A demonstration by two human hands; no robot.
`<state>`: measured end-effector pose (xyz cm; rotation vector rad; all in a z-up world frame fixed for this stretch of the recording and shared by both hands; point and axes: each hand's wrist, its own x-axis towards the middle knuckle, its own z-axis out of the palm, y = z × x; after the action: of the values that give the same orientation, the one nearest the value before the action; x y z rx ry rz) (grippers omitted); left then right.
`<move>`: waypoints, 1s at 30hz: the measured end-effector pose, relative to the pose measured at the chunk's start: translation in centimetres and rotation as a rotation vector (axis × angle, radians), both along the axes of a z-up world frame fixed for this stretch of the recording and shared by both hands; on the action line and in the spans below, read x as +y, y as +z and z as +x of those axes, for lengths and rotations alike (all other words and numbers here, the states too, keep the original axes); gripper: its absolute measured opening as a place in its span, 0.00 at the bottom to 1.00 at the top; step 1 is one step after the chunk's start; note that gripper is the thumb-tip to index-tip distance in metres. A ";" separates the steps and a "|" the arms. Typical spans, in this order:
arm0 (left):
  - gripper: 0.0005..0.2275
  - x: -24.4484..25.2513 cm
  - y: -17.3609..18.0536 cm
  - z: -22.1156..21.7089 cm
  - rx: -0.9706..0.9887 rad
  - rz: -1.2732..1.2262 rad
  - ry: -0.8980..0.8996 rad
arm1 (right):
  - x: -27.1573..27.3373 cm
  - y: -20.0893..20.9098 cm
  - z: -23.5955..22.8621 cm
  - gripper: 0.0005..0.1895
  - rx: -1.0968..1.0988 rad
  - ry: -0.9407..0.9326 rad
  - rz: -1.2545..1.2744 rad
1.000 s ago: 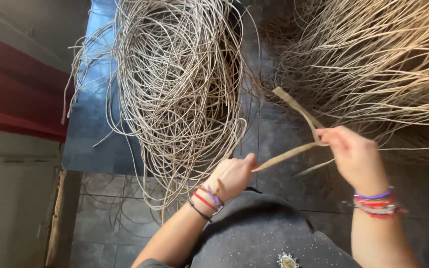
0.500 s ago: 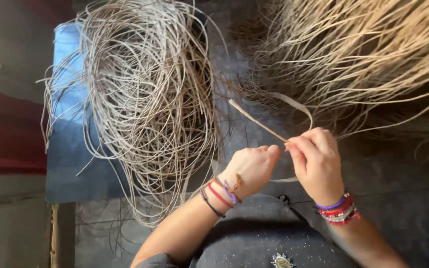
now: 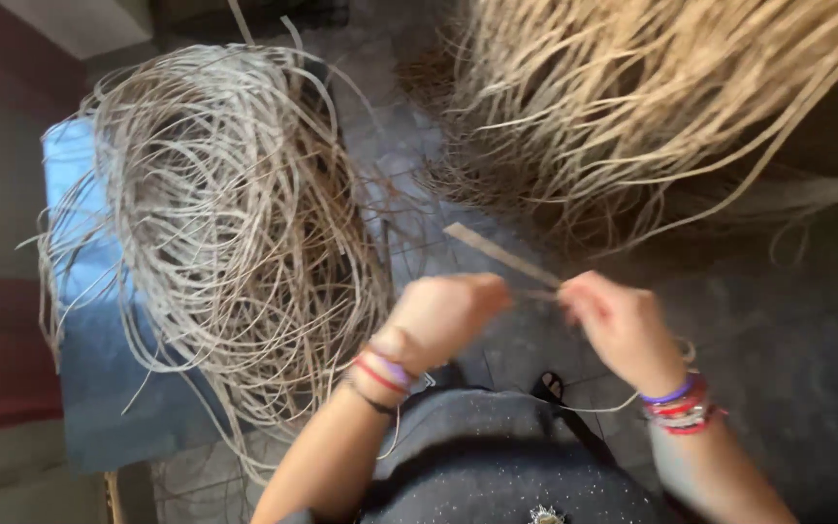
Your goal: Tie individual fiber strands onto a circular frame to create a woven decoration
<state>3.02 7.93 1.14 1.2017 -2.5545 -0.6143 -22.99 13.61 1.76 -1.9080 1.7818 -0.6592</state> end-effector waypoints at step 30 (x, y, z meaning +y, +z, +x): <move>0.07 0.0 1.3 -28.3 0.411 0.167 -0.354 | 9.1 0.7 -24.6 0.10 -0.212 -0.305 0.081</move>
<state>-25.31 7.92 2.44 0.5803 -2.3997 -1.0475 -47.56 22.74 2.50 -1.4663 1.9436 -0.8455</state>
